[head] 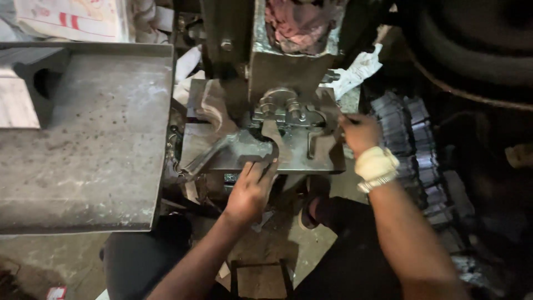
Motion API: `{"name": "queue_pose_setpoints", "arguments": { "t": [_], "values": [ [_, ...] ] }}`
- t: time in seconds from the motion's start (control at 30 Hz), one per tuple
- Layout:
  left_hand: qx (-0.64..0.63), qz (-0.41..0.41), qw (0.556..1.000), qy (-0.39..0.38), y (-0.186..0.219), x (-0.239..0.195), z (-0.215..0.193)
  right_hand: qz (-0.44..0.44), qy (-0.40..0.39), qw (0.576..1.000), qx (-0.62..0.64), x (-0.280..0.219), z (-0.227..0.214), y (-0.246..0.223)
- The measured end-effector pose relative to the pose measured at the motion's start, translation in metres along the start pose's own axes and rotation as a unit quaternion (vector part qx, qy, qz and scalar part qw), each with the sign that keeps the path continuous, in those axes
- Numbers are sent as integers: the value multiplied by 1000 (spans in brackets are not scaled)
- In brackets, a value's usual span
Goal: Manually feed and stamp metal pieces using a mechanical press machine.
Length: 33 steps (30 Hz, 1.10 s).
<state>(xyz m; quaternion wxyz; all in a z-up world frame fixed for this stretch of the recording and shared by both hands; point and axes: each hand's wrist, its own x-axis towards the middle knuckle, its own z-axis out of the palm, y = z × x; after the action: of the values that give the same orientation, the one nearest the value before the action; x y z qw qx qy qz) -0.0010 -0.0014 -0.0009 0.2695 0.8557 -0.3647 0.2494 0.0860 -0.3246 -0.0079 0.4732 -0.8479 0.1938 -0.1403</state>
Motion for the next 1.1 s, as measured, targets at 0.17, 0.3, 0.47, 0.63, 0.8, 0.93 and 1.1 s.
{"name": "queue_pose_setpoints", "arguments": {
  "t": [0.17, 0.3, 0.47, 0.63, 0.8, 0.93, 1.1],
  "values": [
    [77, 29, 996, -24, -2, -1, 2, -154, 76, 964, -204, 32, 32, 24],
    [13, -35, 999, -17, -3, -3, 5, -209, 122, 940, -239, 16, 24, 11],
    [-68, -71, 995, -16, -6, -4, 7, -175, 91, 971, -134, -34, 17, -19],
    [-46, -54, 997, -10, -8, -4, 10, -317, -86, 930, -163, -114, 35, -72],
    [-47, -46, 997, -27, -8, -3, 3, -391, -174, 885, -183, -132, 49, -77],
    [-26, -28, 999, -18, -1, -1, -16, -446, -145, 853, -228, -134, 36, -87],
    [-117, -76, 990, -16, -13, 19, -95, -526, -157, 813, -193, -152, 16, -107]
  ]
}}
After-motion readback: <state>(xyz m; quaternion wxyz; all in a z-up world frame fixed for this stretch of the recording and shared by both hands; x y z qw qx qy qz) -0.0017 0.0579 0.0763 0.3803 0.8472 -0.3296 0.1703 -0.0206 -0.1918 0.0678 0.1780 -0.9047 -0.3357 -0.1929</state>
